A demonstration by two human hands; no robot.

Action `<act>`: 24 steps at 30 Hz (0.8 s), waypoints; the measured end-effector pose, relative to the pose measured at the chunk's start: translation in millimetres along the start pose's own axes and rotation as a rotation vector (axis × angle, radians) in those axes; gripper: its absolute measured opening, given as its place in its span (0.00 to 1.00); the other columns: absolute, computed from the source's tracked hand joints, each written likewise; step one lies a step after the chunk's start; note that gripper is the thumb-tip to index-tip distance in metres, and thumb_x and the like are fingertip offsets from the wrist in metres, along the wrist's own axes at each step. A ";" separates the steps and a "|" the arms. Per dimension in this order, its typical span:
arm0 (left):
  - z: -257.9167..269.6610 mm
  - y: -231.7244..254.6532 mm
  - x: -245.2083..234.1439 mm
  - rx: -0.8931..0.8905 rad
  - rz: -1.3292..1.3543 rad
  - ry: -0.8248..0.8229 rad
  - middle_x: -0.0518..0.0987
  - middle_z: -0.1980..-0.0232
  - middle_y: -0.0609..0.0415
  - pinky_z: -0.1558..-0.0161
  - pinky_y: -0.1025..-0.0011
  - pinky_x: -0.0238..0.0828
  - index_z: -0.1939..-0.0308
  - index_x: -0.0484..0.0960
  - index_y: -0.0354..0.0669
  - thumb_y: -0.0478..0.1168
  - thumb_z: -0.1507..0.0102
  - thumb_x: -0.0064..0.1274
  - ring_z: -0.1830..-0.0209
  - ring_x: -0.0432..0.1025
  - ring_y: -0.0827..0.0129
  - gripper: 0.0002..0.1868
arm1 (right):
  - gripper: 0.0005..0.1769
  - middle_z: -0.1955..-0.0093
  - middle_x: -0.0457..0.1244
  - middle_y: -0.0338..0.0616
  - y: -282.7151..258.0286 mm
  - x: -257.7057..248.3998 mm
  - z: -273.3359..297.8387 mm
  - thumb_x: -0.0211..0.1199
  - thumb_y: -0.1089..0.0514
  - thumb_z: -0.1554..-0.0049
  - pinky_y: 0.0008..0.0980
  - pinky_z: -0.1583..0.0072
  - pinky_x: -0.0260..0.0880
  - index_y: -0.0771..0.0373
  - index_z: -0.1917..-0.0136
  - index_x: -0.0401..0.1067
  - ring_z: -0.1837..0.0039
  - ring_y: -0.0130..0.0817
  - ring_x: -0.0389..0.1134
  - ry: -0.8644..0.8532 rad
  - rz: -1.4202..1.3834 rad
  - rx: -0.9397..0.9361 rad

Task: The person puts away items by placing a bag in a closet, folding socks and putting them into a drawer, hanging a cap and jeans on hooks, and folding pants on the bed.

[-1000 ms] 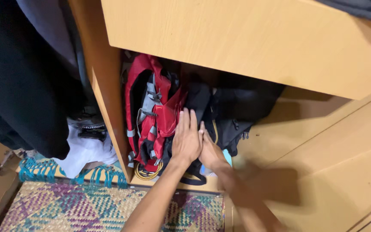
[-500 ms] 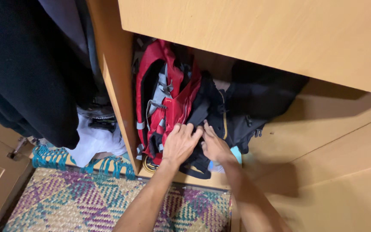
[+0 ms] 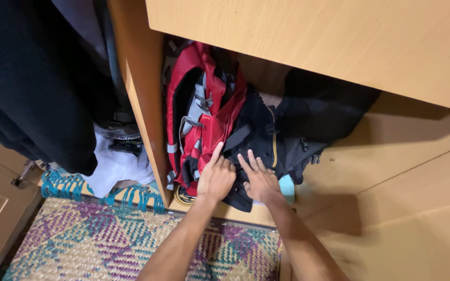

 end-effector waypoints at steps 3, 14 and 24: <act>13.3 2.3 -22.9 0.093 0.143 0.108 0.79 0.70 0.52 0.19 0.54 0.42 0.69 0.86 0.41 0.37 0.40 0.49 0.57 0.74 0.63 0.09 | 0.51 0.14 0.32 0.45 0.9 -4.9 5.5 0.63 0.54 0.45 0.48 0.28 0.58 0.42 0.17 0.37 0.17 0.47 0.44 0.074 -0.005 -0.051; 62.9 -12.3 -40.7 0.146 0.216 0.098 0.79 0.68 0.53 0.29 0.52 0.53 0.71 0.83 0.48 0.44 0.41 0.55 0.56 0.74 0.60 0.07 | 0.22 0.39 0.67 0.47 -1.8 -44.2 39.2 0.60 0.55 0.44 0.44 0.34 0.65 0.60 0.37 0.72 0.35 0.48 0.65 0.433 -0.215 -0.253; 155.8 -72.7 -112.5 -0.157 0.294 -0.054 0.81 0.57 0.48 0.39 0.56 0.60 0.35 0.71 0.43 0.50 0.42 0.59 0.52 0.76 0.54 0.34 | 0.28 0.34 0.64 0.47 -79.7 -55.3 88.8 0.59 0.55 0.44 0.44 0.30 0.61 0.58 0.30 0.66 0.31 0.47 0.63 0.431 -0.212 -0.341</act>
Point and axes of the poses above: each hand's wrist, its own z-axis away from the middle knuckle, its own x-axis out of the palm, y = z × x, the point moved 10 cm from there along -z, towards the middle knuckle
